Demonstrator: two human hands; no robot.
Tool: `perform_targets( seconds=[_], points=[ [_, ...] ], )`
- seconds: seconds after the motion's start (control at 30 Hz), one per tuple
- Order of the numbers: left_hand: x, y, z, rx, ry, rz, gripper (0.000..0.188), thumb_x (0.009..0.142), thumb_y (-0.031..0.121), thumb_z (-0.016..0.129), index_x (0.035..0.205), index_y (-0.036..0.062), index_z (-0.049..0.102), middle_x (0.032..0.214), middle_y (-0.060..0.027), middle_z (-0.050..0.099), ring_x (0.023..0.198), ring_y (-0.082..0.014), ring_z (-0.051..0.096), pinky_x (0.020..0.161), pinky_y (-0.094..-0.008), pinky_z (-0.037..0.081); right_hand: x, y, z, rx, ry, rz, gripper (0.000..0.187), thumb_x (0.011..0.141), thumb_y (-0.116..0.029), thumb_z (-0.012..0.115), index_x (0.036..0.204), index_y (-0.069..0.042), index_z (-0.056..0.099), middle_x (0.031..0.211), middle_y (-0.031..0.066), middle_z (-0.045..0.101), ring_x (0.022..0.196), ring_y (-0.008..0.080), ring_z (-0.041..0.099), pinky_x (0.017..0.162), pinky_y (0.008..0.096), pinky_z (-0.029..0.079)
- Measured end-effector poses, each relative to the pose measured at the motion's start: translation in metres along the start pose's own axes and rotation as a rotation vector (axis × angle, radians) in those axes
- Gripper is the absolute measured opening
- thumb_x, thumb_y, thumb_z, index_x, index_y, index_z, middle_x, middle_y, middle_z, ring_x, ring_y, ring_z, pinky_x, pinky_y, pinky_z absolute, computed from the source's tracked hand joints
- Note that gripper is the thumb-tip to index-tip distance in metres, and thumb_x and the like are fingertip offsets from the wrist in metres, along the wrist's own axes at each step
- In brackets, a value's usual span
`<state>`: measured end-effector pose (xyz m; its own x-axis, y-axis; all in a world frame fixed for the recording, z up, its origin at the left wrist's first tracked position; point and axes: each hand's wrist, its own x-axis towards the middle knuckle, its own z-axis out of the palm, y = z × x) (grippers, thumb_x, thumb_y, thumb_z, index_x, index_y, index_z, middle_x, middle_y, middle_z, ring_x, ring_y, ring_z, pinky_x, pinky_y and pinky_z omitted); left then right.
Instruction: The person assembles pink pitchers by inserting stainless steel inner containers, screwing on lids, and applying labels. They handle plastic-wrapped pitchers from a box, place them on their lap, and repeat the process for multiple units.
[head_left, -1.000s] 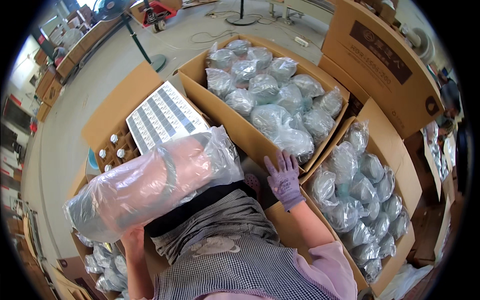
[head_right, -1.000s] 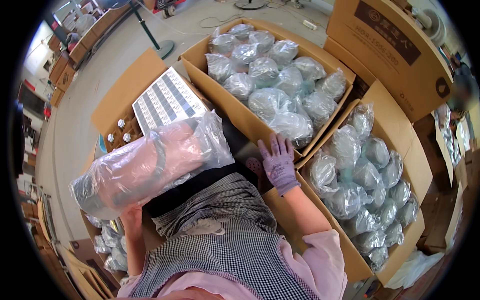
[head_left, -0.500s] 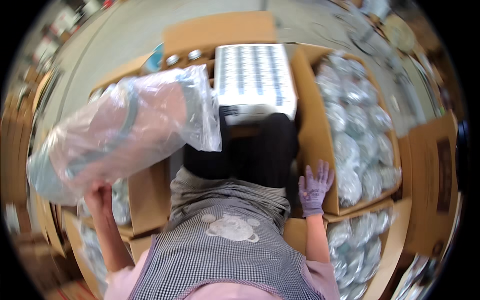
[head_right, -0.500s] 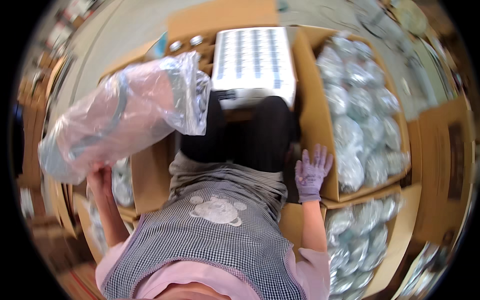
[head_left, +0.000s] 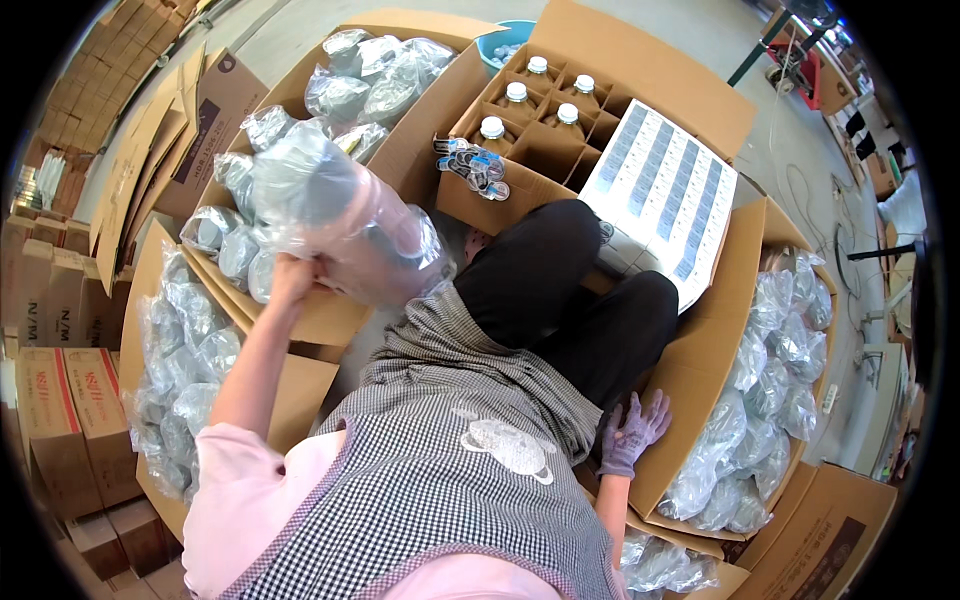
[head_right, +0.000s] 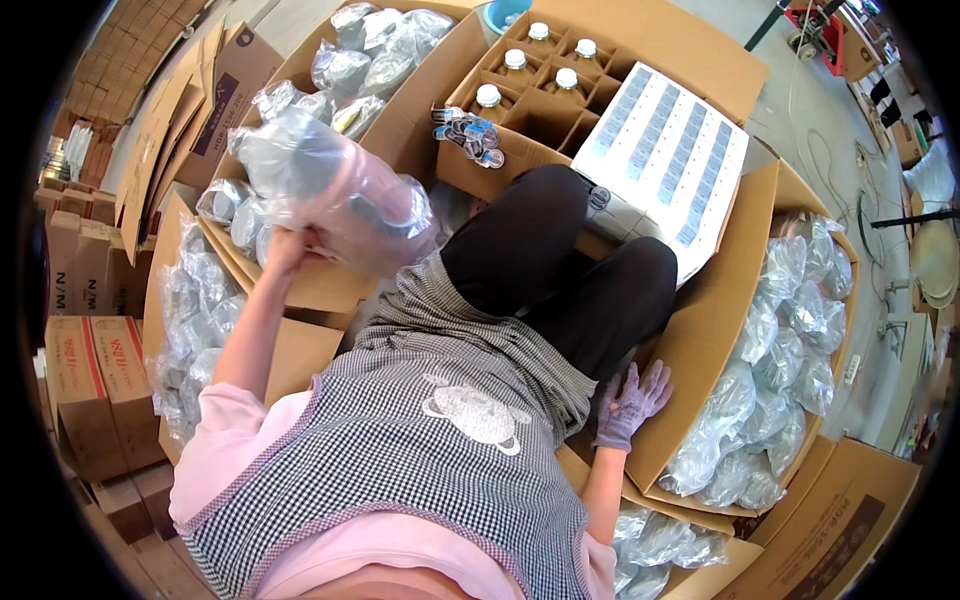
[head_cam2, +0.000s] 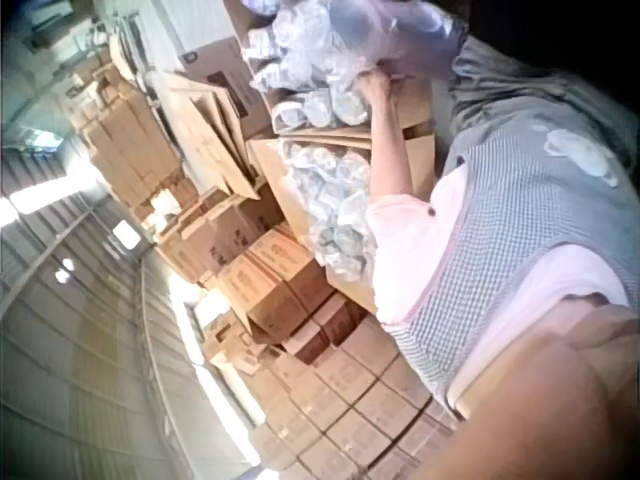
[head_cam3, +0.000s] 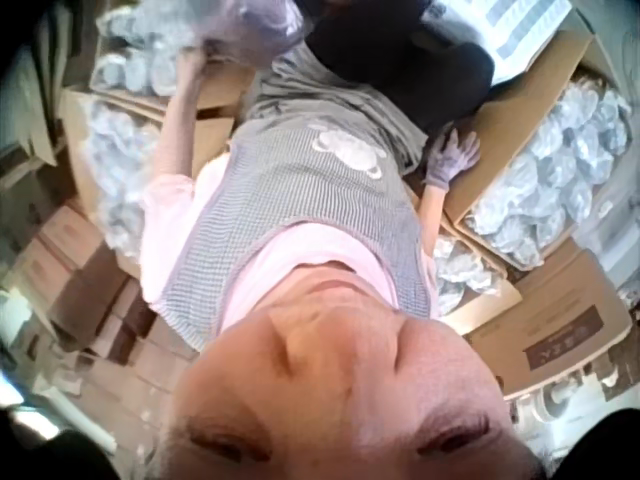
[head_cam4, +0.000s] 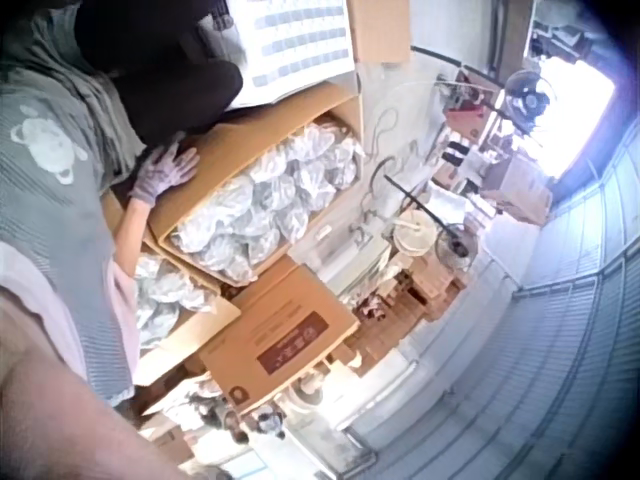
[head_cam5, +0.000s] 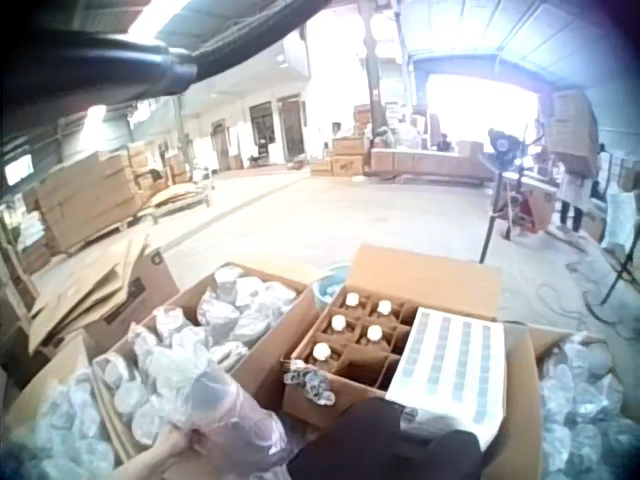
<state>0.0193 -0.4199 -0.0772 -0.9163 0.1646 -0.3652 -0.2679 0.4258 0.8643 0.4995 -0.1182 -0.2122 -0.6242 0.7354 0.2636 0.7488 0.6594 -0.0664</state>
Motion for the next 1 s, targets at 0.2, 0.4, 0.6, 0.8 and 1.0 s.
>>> perform_targets(
  seconds=[0.2, 0.4, 0.6, 0.8, 1.0],
  points=[
    [0.105, -0.11, 0.075, 0.079, 0.039, 0.444, 0.034, 0.091, 0.02, 0.064, 0.116, -0.0021, 0.061, 0.091, -0.0125, 0.071, 0.081, -0.0219, 0.069, 0.068, -0.0358, 0.055, -0.002, -0.01, -0.013, -0.012, 0.038, 0.083, 0.033, 0.079, -0.021, 0.068, 0.109, -0.008, 0.066, 0.143, 0.0203, 0.045, 0.136, 0.0399, 0.036, 0.112, 0.0559, 0.027],
    [0.136, -0.167, 0.106, 0.416, -0.103, 0.559, 0.019, 0.081, 0.011, 0.063, 0.097, 0.0029, 0.069, 0.09, -0.0211, 0.07, 0.091, -0.0373, 0.068, 0.075, -0.0452, 0.053, -0.009, -0.029, -0.021, -0.027, 0.02, 0.119, 0.033, 0.079, -0.021, 0.068, 0.109, -0.008, 0.065, 0.143, 0.0207, 0.044, 0.137, 0.0402, 0.035, 0.112, 0.0546, 0.027],
    [0.098, -0.195, 0.11, 0.309, 0.015, 0.584, 0.028, 0.086, 0.013, 0.061, 0.111, 0.0019, 0.063, 0.1, -0.0198, 0.068, 0.094, -0.0346, 0.067, 0.081, -0.0444, 0.051, 0.019, -0.04, -0.037, -0.042, -0.007, 0.116, 0.033, 0.079, -0.017, 0.068, 0.11, -0.008, 0.064, 0.142, 0.0204, 0.045, 0.136, 0.0401, 0.036, 0.112, 0.0547, 0.027],
    [0.093, -0.201, 0.103, 0.018, -0.205, 0.375, 0.032, 0.091, 0.016, 0.058, 0.121, 0.003, 0.059, 0.12, -0.0163, 0.062, 0.11, -0.0296, 0.06, 0.094, -0.0386, 0.048, 0.086, -0.037, -0.052, 0.126, 0.144, 0.192, 0.04, 0.087, -0.007, 0.059, 0.127, -0.006, 0.057, 0.141, 0.0218, 0.044, 0.134, 0.038, 0.04, 0.111, 0.0493, 0.032],
    [0.066, -0.176, 0.075, 0.565, -0.295, 0.562, 0.043, 0.084, 0.016, 0.063, 0.125, 0.0026, 0.058, 0.129, -0.0195, 0.057, 0.121, -0.0364, 0.053, 0.103, -0.044, 0.042, 0.2, -0.109, -0.067, 0.252, 0.276, 0.02, 0.041, 0.088, -0.007, 0.06, 0.128, -0.004, 0.055, 0.141, 0.0235, 0.043, 0.133, 0.04, 0.04, 0.109, 0.0502, 0.033]
  ],
)
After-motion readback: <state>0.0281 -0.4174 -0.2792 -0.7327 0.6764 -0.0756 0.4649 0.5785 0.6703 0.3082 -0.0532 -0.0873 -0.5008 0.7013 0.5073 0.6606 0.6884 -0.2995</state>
